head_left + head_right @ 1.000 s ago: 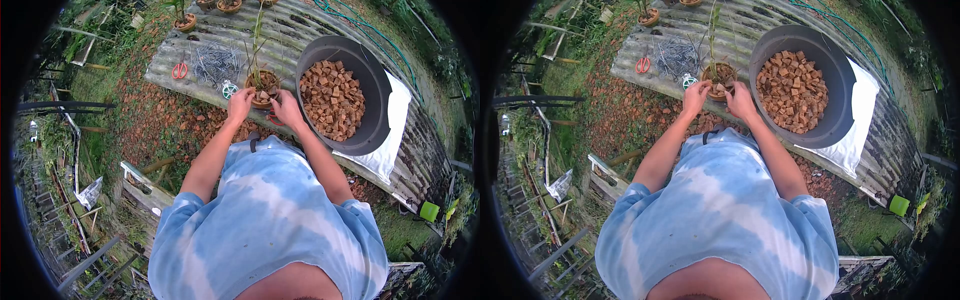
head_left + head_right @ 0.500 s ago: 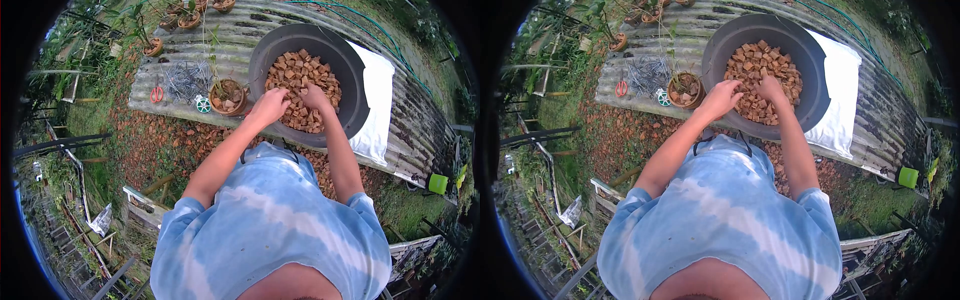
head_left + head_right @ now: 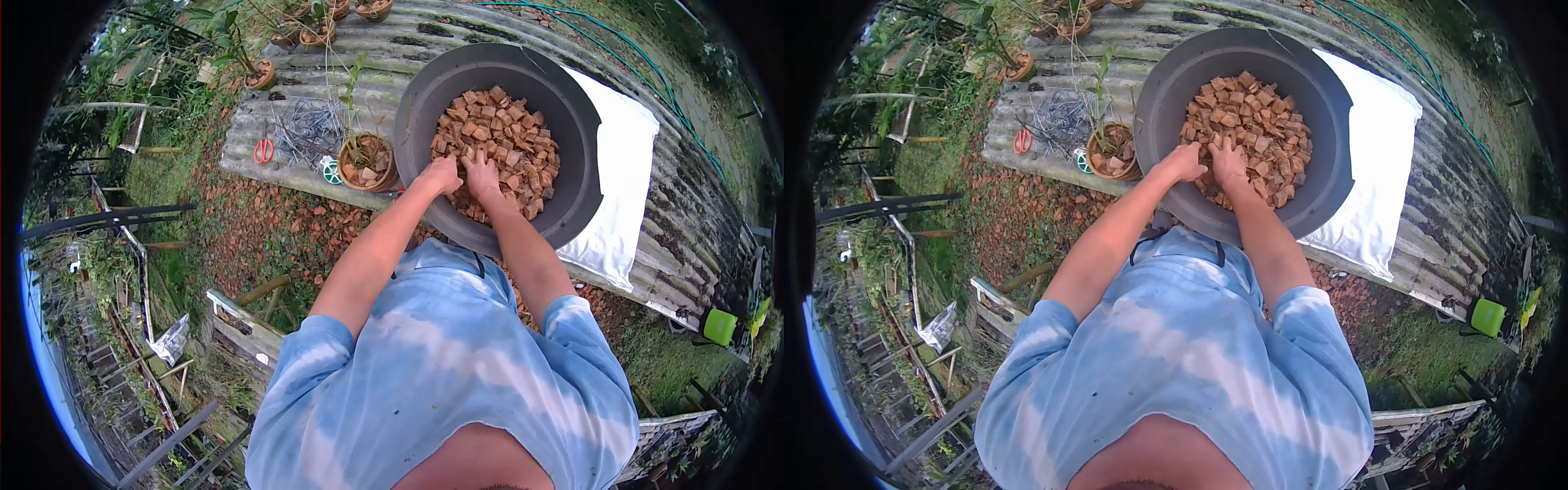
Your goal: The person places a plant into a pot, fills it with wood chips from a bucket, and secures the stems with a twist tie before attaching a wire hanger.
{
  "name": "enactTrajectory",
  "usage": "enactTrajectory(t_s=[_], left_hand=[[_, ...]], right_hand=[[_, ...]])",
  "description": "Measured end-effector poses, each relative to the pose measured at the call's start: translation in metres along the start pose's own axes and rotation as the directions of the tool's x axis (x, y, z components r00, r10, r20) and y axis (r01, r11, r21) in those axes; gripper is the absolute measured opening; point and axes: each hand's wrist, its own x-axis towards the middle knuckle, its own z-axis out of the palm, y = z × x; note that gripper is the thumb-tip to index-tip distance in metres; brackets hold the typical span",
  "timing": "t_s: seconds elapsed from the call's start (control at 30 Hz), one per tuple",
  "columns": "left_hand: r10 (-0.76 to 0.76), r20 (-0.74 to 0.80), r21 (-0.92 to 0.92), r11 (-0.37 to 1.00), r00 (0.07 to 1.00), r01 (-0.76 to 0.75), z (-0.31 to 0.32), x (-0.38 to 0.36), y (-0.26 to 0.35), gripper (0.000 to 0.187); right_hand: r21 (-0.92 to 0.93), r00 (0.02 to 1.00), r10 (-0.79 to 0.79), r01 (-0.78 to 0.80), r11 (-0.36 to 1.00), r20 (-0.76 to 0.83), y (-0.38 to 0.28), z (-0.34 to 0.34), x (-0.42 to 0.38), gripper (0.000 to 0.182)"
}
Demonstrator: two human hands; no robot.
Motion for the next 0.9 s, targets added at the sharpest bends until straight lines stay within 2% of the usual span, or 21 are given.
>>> enactTrajectory(t_s=[0.03,0.07,0.17,0.2,0.27,0.3,0.33,0.37,0.4,0.43,0.47,0.5,0.57,0.6,0.67,0.7,0.73,0.83,0.9], left_hand=[[-0.012,0.01,-0.02,1.0,1.0,0.012,-0.003,0.004,0.0,0.075],[-0.022,0.015,-0.039,0.999,1.0,0.022,-0.007,0.008,0.001,0.077],[0.015,-0.016,-0.056,0.998,1.0,-0.016,-0.003,0.015,-0.005,0.081],[0.018,-0.016,-0.05,0.999,1.0,-0.019,-0.003,0.016,-0.005,0.082],[0.026,-0.012,-0.04,0.999,1.0,-0.026,-0.002,0.015,-0.005,0.083],[0.033,-0.033,-0.092,0.995,0.999,-0.035,-0.001,0.019,-0.005,0.083],[0.036,-0.055,-0.146,0.988,0.998,-0.044,0.0,0.023,-0.006,0.082],[0.034,-0.074,-0.2,0.979,0.997,-0.049,0.003,0.024,-0.008,0.082],[-0.007,-0.015,-0.451,0.893,1.0,0.0,0.006,0.033,-0.012,0.079],[-0.031,0.051,-0.665,0.744,0.998,0.057,-0.009,0.021,0.0,0.075],[-0.125,-0.023,-0.821,0.569,0.992,0.052,-0.015,0.003,0.016,0.06],[-0.048,0.105,-0.915,0.386,0.993,0.116,-0.028,-0.002,0.019,0.056],[0.181,0.296,-0.954,0.002,0.938,0.3,-0.045,-0.006,0.016,0.051],[0.232,0.217,-0.97,-0.057,0.948,0.236,-0.038,-0.002,0.016,0.05],[0.076,0.083,-0.989,-0.119,0.994,0.092,-0.029,0.0,0.024,0.045],[-0.009,0.019,-0.99,-0.141,1.0,0.018,-0.024,0.002,0.026,0.043],[0.019,-0.048,-0.973,-0.225,0.999,-0.043,-0.02,0.006,0.024,0.037],[0.039,-0.103,-0.952,-0.294,0.994,-0.087,-0.015,0.001,0.022,0.034],[0.027,-0.073,-0.952,-0.299,0.997,-0.062,-0.017,0.001,0.018,0.032]], right_hand=[[0.046,1.0,0.019,-0.019,0.999,0.01,-0.001,-0.003,-0.001,0.042],[0.057,0.995,-0.006,0.012,0.998,-0.096,0.006,0.01,0.005,0.041],[0.159,1.0,0.0,0.0,0.987,0.002,0.013,-0.008,0.009,0.037],[0.144,0.997,-0.011,0.023,0.989,-0.081,0.012,-0.01,0.01,0.027],[0.21,0.998,-0.045,0.053,0.976,-0.041,0.013,-0.014,0.007,0.025],[0.24,0.998,-0.065,0.069,0.968,-0.025,0.012,-0.022,0.008,0.024],[0.36,0.996,-0.074,0.051,0.932,0.051,0.012,-0.031,0.01,0.02],[0.518,0.993,-0.117,0.084,0.851,0.031,0.012,-0.039,0.009,0.018],[0.661,0.988,-0.156,0.112,0.742,0.007,0.011,-0.051,0.006,0.017],[0.782,0.982,-0.189,0.137,0.608,-0.026,0.01,-0.064,0.003,0.015],[0.857,0.973,-0.209,0.19,0.479,-0.099,0.008,-0.077,-0.001,0.019],[0.945,0.977,-0.167,-0.076,0.318,0.135,0.003,-0.106,-0.014,0.029],[0.945,0.972,-0.233,0.093,0.315,-0.019,-0.001,-0.105,-0.014,0.038],[0.868,0.97,-0.204,0.21,0.45,-0.13,-0.005,-0.107,-0.015,0.042],[0.623,0.915,-0.196,0.386,0.681,-0.353,-0.021,-0.107,-0.024,0.051],[0.615,0.912,-0.179,0.384,0.688,-0.37,-0.028,-0.111,-0.027,0.055],[0.609,0.909,-0.162,0.381,0.696,-0.383,-0.035,-0.12,-0.034,0.058],[0.586,0.919,-0.163,0.357,0.727,-0.358,-0.046,-0.141,-0.044,0.066],[0.564,0.91,-0.197,0.384,0.731,-0.364,-0.045,-0.143,-0.046,0.066]])
